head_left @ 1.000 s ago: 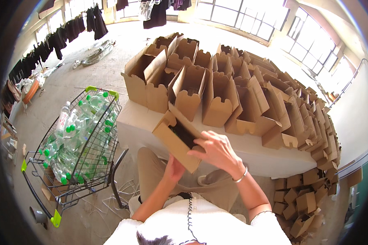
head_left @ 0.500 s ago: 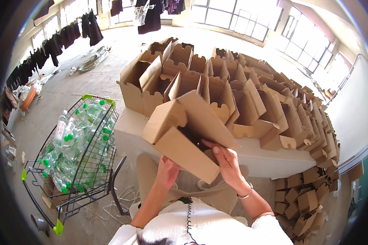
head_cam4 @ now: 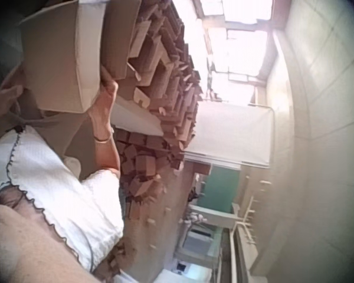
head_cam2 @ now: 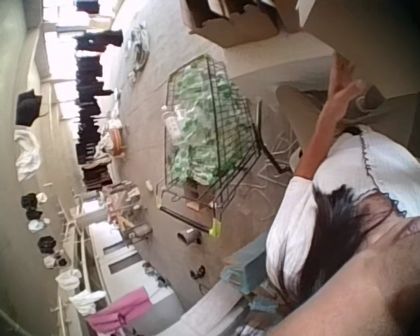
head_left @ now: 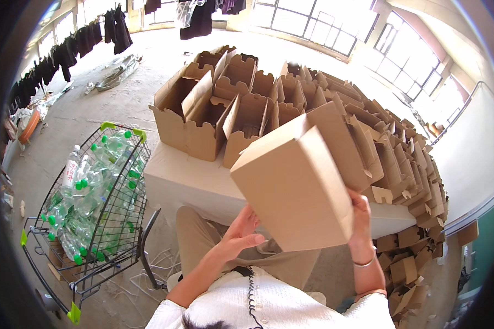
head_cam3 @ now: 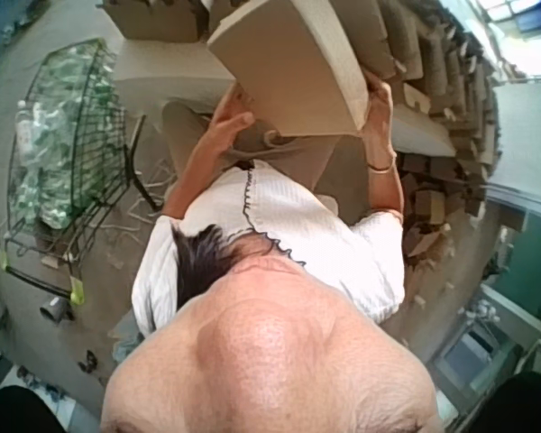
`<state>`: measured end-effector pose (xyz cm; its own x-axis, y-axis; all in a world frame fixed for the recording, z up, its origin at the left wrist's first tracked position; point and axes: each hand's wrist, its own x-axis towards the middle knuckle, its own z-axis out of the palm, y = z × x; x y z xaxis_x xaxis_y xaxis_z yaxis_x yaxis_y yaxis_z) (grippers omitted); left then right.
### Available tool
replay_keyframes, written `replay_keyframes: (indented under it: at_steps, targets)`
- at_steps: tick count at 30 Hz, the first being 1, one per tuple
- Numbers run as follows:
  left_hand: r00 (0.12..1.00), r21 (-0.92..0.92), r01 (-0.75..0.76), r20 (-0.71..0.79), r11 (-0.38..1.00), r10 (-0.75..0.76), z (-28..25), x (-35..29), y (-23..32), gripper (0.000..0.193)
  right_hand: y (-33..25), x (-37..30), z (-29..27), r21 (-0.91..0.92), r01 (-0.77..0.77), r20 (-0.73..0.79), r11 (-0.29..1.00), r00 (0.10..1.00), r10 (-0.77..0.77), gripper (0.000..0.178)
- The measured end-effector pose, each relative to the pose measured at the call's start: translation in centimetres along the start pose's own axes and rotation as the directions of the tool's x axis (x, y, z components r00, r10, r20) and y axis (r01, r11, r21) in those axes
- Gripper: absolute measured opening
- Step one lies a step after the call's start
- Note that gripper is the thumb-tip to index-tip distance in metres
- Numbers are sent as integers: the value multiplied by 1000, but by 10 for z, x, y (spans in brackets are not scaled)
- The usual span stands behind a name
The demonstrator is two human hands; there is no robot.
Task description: The person takes plastic bottles from a cart and places them into individual cardboard boxes on a table.
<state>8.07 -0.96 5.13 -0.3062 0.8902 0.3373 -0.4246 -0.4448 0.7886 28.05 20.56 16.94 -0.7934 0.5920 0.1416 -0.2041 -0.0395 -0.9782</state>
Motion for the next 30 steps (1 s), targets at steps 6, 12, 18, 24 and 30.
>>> replay_keyframes:
  at_steps: [6,12,18,24,30]
  targets:
    - [973,226,-169,-119,959,200,-3,24,10,70,-41,26,-44,42,189,-326,981,931,-166,25]
    - [873,677,211,-454,705,175,-77,-41,-18,41,-96,204,-61,-46,36,-217,998,975,-45,15]
    - [735,844,471,-537,258,414,-153,-103,-61,43,-109,399,-39,-315,-65,-380,947,923,-62,35]
    - [701,802,573,-587,172,405,-192,-111,-85,52,-56,540,-48,-312,-19,-192,950,980,-43,44]
    - [740,755,652,-618,-61,266,-199,-107,-84,62,20,627,-61,-193,16,-231,981,971,-61,35]
